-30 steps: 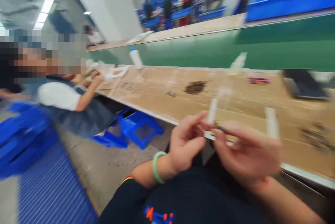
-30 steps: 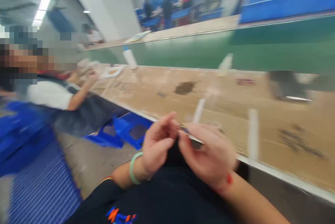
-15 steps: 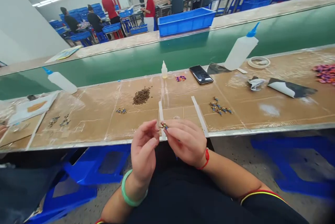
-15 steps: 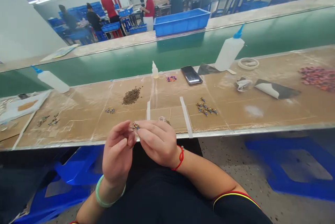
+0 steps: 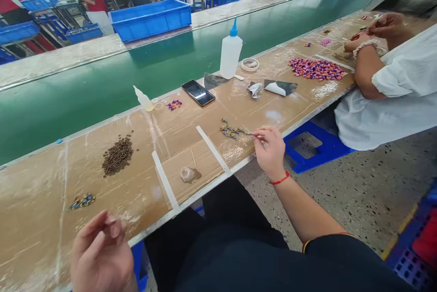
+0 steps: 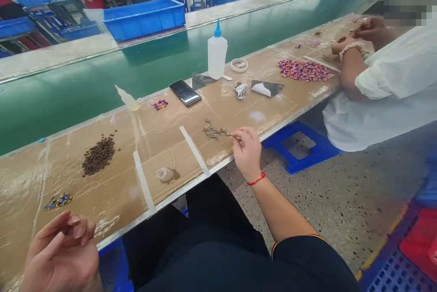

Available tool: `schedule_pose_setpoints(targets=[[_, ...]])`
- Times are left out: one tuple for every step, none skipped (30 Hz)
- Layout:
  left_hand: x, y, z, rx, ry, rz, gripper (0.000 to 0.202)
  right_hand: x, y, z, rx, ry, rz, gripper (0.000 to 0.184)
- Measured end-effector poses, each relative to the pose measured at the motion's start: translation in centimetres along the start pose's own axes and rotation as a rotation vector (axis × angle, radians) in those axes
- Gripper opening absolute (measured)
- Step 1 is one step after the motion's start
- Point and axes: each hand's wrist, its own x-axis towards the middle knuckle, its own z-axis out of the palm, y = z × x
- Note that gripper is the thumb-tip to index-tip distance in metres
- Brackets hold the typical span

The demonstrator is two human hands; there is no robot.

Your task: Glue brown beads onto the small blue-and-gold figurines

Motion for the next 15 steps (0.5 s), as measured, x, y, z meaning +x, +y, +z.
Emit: schedule_pose_setpoints(targets=[[0.3,0.0,0.1,0.013,0.021,-0.006,0.025,0.6,0.7,0.1,-0.044,-0.001,0.012,0.012],[0.5,-0.1,0.2,0.022,0.037,-0.017,0.026,1.2,1.2,0.4,-0.082,-0.011,0.018,0.013],[0.6,-0.1,0.3,0.026,0.045,-0.028,0.026,1.9,1.5,0.8,-0.112,-0.032,0.018,0.014],[0.7,-0.2,0.4,0.031,0.046,-0.039,0.027,2.5,1.7,1.3,-0.136,-0.058,0.014,0.014],[0.7,-0.4,0.5,0.034,0.044,-0.048,0.027,3.0,1.8,1.9,-0.154,-0.09,0.007,0.014],[0.6,-0.5,0.6,0.037,0.039,-0.053,0.026,3.5,1.7,2.4,-0.169,-0.121,-0.003,0.014],[0.6,-0.7,0.6,0.041,0.034,-0.057,0.026,3.9,1.6,3.0,-0.181,-0.152,-0.014,0.014],[0.4,-0.8,0.6,0.042,0.032,-0.055,0.026,4.1,1.5,3.5,-0.193,-0.18,-0.027,0.014],[0.3,-0.9,0.6,0.042,0.033,-0.054,0.025,4.3,1.3,3.9,-0.205,-0.205,-0.04,0.014],[0.2,-1.0,0.5,0.042,0.036,-0.053,0.024,4.3,1.1,4.3,-0.217,-0.225,-0.052,0.014],[0.2,-1.0,0.5,0.041,0.039,-0.052,0.024,4.3,1.0,4.5,-0.229,-0.24,-0.064,0.015],[0.1,-1.0,0.4,0.038,0.044,-0.054,0.024,4.2,0.9,4.6,-0.241,-0.25,-0.075,0.015],[0.1,-0.9,0.3,0.032,0.05,-0.055,0.024,4.2,0.8,4.6,-0.253,-0.256,-0.085,0.014],[0.1,-0.9,0.2,0.026,0.057,-0.055,0.024,4.1,0.8,4.4,-0.265,-0.256,-0.093,0.014],[0.2,-0.8,0.1,0.021,0.065,-0.051,0.024,4.2,0.9,4.2,-0.276,-0.251,-0.099,0.014]])
